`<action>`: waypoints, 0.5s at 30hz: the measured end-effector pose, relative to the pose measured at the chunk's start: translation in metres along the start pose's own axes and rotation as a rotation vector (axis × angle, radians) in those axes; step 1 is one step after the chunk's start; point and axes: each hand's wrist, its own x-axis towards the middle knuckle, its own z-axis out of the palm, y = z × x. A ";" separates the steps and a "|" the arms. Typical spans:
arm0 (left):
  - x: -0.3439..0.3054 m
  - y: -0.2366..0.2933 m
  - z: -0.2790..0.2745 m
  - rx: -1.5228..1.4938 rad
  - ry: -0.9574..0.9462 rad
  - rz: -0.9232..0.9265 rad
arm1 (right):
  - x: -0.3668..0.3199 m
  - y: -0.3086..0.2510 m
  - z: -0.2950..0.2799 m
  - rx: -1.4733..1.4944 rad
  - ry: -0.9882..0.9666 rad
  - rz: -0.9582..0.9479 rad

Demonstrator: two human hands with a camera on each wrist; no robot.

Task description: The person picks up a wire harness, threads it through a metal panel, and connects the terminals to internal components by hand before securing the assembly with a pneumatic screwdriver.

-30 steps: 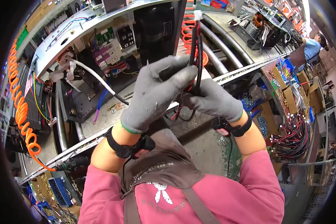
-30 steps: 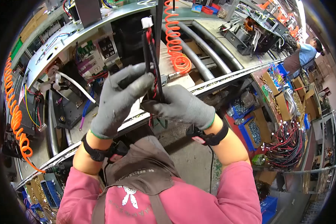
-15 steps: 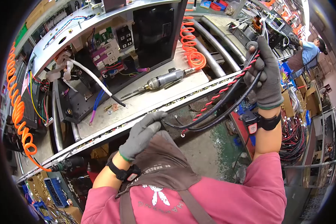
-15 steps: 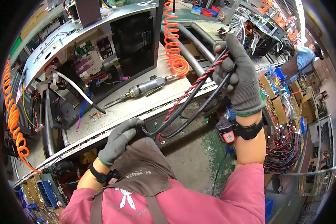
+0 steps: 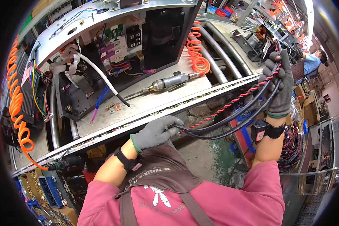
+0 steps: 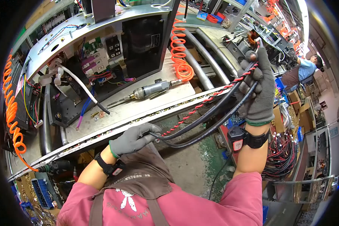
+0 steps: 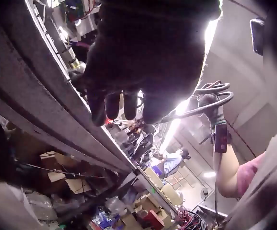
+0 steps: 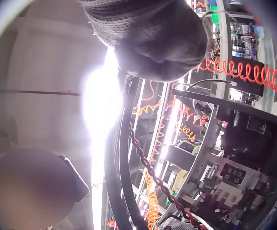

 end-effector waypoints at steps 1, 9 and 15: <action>-0.001 -0.001 0.000 -0.159 -0.072 -0.126 | -0.001 -0.004 -0.004 0.006 -0.017 0.004; 0.008 0.007 0.007 -0.264 -0.037 -0.009 | -0.009 -0.005 -0.013 0.017 0.007 -0.021; 0.026 0.009 0.012 0.376 0.173 0.124 | -0.007 -0.008 -0.010 0.072 -0.050 -0.013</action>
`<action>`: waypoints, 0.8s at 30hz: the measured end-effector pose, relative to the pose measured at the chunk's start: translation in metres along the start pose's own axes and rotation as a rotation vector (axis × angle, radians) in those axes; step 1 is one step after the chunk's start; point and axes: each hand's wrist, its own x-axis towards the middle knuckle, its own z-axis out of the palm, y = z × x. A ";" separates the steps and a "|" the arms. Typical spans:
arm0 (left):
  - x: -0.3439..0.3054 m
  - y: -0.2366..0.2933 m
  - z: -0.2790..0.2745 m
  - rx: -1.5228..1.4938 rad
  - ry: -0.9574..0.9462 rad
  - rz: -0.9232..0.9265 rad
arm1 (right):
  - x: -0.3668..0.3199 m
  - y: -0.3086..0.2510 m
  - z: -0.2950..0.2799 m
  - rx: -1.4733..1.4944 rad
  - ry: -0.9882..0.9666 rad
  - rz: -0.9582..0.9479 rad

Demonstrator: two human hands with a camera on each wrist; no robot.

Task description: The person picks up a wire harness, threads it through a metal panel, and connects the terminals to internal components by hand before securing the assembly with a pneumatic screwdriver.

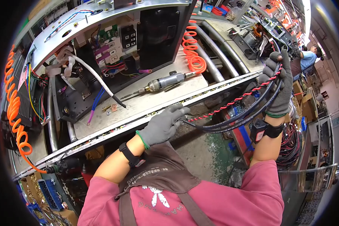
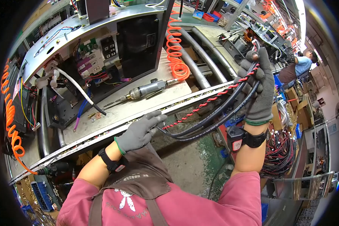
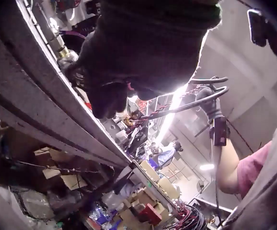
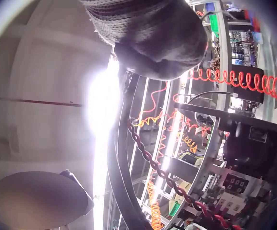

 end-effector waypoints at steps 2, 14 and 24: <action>0.006 -0.009 0.004 -0.072 -0.064 0.087 | 0.002 0.001 0.002 -0.019 -0.030 -0.003; -0.017 0.014 -0.037 -0.963 -0.455 -0.498 | -0.024 -0.026 -0.021 -0.151 0.121 -0.166; -0.037 0.042 -0.067 -0.471 -0.192 -0.263 | -0.051 -0.021 -0.045 -0.338 0.670 -0.333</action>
